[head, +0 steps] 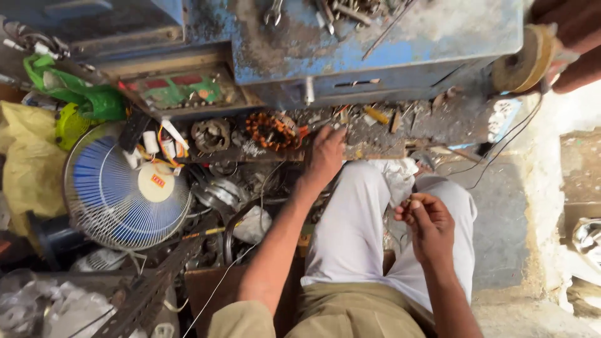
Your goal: Repairing and rewinding the coils of an electric motor stator using a winding machine.
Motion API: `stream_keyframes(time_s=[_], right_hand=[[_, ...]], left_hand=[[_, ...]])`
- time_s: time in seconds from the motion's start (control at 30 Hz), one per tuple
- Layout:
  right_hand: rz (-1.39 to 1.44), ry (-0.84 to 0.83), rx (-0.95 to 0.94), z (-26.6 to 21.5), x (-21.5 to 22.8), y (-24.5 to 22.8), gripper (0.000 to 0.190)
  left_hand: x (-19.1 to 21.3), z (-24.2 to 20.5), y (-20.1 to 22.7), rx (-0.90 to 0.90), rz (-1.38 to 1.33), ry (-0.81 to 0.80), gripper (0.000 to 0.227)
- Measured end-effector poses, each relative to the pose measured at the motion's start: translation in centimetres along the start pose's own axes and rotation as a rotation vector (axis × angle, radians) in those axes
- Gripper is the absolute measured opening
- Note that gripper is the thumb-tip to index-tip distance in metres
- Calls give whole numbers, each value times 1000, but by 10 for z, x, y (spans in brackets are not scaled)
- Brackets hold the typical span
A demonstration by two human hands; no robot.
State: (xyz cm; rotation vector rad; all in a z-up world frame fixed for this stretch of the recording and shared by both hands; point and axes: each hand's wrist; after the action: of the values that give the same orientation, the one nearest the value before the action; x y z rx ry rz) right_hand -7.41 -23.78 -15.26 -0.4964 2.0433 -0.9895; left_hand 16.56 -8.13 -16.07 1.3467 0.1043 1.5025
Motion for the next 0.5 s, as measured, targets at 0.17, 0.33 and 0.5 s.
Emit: stream_keyframes(time_s=[0.17,0.33,0.5], right_hand=[[86,60,-136,-13,10,-12,22],[176,32,-192,-16,17,-7,17],[78,-56,-218,-23,-32,-19,19]], left_hand=[[-31,5,-25,-156,192,-160,26],[-1,-10,16,132,-196,-81,23],[66,-45,90,213,-1207,73,33]])
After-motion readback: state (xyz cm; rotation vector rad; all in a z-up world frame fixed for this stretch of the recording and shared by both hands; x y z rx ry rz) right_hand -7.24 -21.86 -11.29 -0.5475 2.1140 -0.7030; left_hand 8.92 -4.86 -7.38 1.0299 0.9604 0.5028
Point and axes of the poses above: each hand's wrist, its own z-axis towards the middle knuckle, its own x-axis out of the back of the hand, y = z × x, and after that the axes turned 8 degrees about -x, right-handed
